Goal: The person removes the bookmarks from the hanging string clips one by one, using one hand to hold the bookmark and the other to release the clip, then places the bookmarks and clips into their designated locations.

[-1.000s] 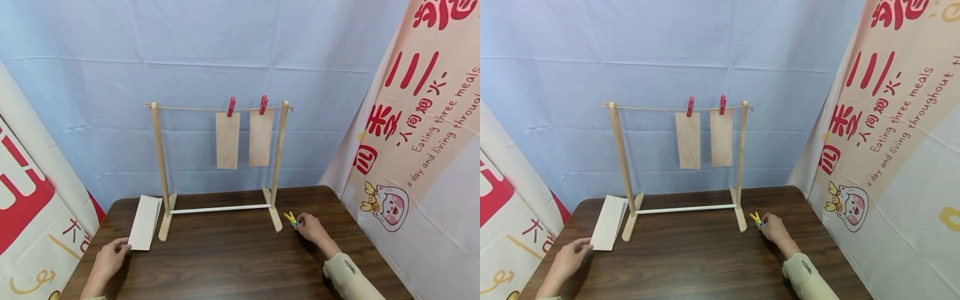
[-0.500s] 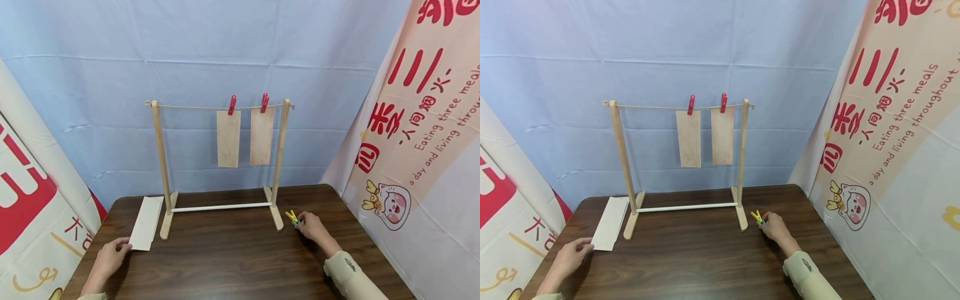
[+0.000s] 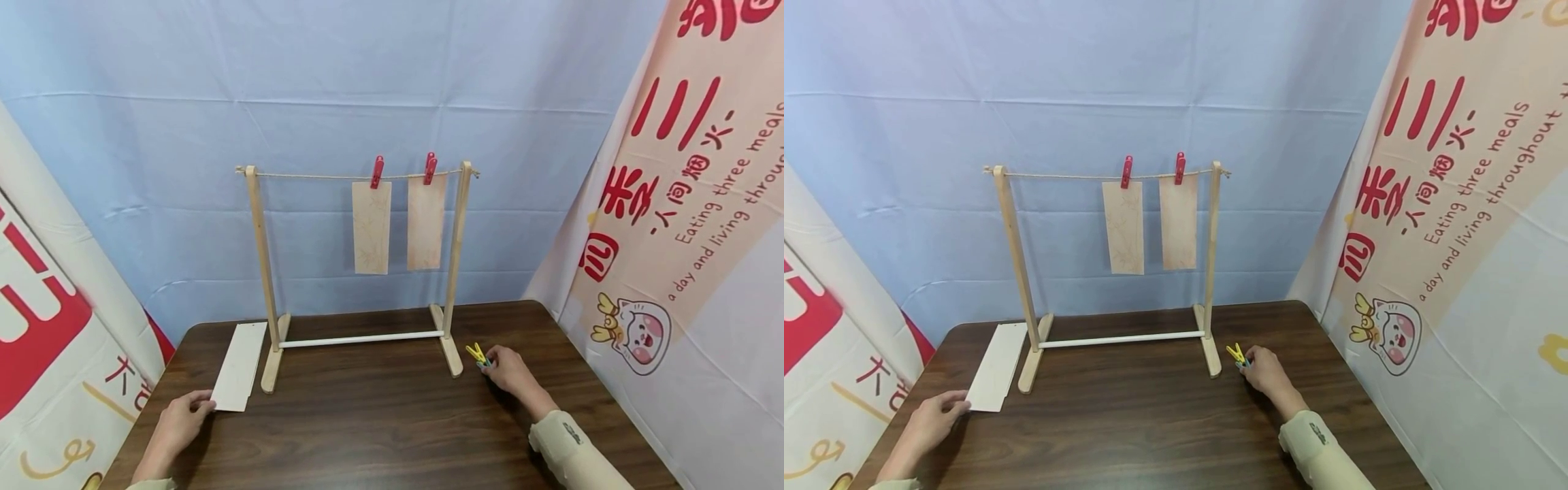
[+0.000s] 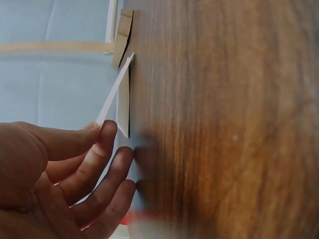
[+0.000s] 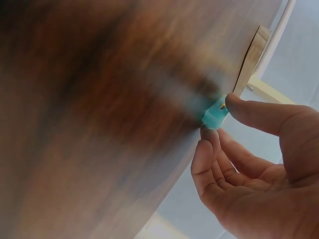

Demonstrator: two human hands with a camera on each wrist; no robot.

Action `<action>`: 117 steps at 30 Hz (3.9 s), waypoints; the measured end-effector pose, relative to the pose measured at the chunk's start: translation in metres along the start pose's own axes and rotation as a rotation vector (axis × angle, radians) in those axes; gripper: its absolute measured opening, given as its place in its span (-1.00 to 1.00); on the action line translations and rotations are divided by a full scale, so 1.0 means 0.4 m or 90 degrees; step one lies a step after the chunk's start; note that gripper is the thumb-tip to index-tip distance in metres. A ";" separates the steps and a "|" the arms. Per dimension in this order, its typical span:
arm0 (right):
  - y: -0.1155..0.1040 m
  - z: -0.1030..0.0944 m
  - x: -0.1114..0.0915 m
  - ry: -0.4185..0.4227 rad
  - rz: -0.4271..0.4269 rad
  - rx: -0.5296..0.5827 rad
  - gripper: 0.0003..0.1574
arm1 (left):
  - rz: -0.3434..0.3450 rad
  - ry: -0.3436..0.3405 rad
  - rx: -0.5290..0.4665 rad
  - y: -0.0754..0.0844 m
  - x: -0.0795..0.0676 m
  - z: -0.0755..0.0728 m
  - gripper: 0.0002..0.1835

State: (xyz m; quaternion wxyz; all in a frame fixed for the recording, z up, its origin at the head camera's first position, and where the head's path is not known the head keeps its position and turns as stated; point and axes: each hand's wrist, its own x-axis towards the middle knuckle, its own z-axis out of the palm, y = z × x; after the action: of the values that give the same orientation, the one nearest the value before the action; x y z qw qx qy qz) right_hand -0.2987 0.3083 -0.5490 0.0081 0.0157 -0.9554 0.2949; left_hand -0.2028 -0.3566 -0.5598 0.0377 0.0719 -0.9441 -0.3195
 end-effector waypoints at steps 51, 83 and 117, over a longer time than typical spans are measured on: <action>-0.133 -0.088 -0.005 0.128 -0.147 0.016 -0.42 | -0.099 0.016 0.017 0.015 -0.015 0.013 -0.61; -0.223 -0.143 0.027 0.173 -0.218 0.004 -0.39 | -0.108 0.033 0.026 0.039 -0.036 0.013 -0.64; -0.236 -0.155 0.025 0.166 -0.227 0.004 -0.38 | -0.076 0.060 0.050 0.083 -0.043 -0.003 -0.61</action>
State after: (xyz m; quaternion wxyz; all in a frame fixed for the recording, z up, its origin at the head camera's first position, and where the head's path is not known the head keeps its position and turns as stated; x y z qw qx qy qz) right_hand -0.3052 0.2649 -0.4443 0.1836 0.1463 -0.9275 0.2909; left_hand -0.1894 -0.3288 -0.5390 0.0603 0.1446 -0.9470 -0.2805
